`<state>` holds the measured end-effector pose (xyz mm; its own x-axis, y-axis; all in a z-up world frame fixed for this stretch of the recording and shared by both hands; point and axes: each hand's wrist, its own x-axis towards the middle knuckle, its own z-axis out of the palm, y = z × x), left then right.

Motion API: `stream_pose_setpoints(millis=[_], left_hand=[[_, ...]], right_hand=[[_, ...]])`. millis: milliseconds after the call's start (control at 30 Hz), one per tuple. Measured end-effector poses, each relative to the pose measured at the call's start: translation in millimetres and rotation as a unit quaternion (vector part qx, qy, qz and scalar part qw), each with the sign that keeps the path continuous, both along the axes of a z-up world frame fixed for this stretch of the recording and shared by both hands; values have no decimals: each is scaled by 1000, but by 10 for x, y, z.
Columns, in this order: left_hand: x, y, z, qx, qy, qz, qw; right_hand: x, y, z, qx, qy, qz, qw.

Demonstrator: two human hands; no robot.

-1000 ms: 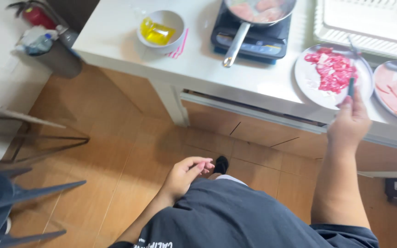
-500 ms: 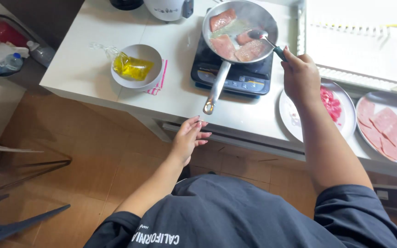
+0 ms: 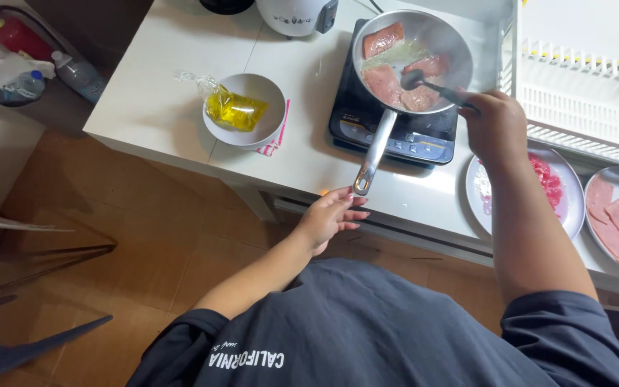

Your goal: The person places slices of processed meat into a pan on an induction cooktop and fries them using a spoon. They retrieve a plate from a drawer and transfer the cooked meat slices from the pan onto the plate.

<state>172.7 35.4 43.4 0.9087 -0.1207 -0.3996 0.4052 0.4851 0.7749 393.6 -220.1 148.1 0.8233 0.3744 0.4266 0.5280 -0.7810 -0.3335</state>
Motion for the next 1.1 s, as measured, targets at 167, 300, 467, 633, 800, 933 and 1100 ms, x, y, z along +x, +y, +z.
stream_pose_setpoints(millis=[167,300,467,633,800,933,1100], left_hand=[[206,27,6,-44,-7,-30,999],[325,34,-93,-105,8,-26,994],[355,18,-45,-122,17,-35,992],[375,15,-64,-117,21,-32,992],[362,26,-43,-115,21,-30,993],[350,23,-43,-111,21,-26,993],[330,28,13,-107,27,-25,994]], right_hand=[[220,453,140,-83,-61,56,993],[362,647,176,-177,-70,76,979],[335,863,237,-264,-76,83,958],[286,869,220,-358,-161,95,915],[355,724,203,-349,-179,69,917],[344,715,261,-299,-177,76,935],[303,920,168,-297,-175,109,932]])
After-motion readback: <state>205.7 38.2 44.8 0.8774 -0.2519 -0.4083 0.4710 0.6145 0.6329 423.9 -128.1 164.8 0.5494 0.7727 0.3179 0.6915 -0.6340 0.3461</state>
